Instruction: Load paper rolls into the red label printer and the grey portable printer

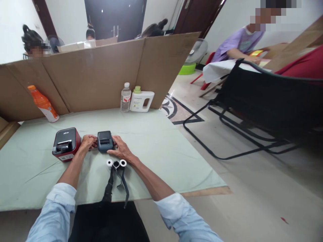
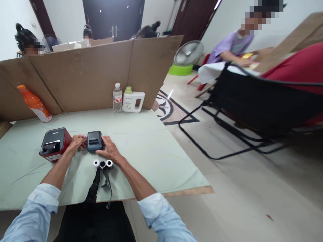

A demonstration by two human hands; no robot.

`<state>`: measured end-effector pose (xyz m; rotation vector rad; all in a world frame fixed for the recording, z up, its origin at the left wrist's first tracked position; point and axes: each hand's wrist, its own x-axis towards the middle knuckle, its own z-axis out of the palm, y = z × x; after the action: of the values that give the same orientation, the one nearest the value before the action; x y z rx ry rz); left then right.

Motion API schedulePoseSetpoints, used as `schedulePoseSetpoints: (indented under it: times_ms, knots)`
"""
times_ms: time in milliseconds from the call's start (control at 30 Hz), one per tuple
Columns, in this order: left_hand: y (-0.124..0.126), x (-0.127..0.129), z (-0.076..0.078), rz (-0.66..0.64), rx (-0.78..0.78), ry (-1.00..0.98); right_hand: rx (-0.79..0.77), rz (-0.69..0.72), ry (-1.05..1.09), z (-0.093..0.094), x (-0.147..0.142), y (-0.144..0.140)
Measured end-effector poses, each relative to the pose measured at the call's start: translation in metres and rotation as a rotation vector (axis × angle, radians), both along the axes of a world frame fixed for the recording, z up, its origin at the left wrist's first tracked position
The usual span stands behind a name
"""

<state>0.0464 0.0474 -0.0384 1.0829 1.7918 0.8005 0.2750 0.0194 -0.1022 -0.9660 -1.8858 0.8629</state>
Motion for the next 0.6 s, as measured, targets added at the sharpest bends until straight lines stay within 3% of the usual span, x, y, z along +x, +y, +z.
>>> schedulePoseSetpoints:
  times_ms: [600]
  knots:
    - [-0.003,0.001,0.010,-0.030,-0.053,0.004,-0.015,-0.025,0.004,0.002,-0.003,0.000]
